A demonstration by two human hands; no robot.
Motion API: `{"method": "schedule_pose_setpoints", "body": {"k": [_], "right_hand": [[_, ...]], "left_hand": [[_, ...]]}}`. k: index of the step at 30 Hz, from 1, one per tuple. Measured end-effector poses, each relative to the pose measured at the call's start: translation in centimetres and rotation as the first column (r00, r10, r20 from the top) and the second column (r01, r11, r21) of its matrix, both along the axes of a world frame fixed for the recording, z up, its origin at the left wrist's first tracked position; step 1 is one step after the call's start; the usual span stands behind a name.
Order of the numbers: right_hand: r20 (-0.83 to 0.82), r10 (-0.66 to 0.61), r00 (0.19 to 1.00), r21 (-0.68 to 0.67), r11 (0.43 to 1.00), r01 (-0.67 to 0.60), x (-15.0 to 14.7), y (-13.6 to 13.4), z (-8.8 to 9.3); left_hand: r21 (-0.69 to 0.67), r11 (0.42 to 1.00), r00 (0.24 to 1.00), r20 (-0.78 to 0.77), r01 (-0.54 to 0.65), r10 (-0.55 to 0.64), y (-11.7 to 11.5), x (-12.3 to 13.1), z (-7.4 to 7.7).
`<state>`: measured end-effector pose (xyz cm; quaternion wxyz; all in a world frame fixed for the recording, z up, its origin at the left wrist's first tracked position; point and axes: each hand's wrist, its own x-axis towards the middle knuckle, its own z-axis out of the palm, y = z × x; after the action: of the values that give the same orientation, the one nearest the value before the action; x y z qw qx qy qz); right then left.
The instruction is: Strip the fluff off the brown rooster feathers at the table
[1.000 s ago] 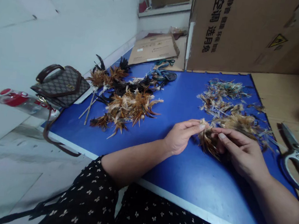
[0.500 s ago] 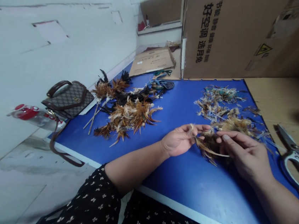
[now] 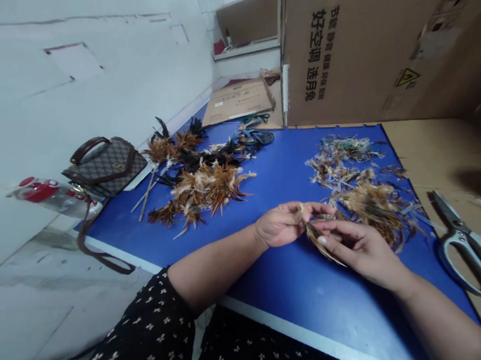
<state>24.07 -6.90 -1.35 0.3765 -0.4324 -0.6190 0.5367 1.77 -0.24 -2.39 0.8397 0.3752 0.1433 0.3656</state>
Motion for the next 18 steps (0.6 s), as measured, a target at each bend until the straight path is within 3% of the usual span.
{"method": "schedule_pose_setpoints", "body": {"k": [7, 14, 18], "right_hand": [[0.127, -0.045, 0.991, 0.128, 0.991, 0.028, 0.2, 0.3, -0.1], [0.314, -0.066, 0.947, 0.395, 0.916, -0.067, 0.7, 0.8, -0.3], [0.386, -0.2, 0.901, 0.537, 0.843, -0.043, 1.6, 0.7, 0.8]], "left_hand": [[-0.055, 0.962, 0.963, 0.007, -0.268, 0.268, 0.1, 0.3, 0.2], [-0.136, 0.953, 0.962, -0.005, -0.272, 0.274, 0.0, 0.1, 1.0], [-0.136, 0.96, 0.969, -0.038, -0.246, 0.243, -0.1, 0.4, 1.2]]}}
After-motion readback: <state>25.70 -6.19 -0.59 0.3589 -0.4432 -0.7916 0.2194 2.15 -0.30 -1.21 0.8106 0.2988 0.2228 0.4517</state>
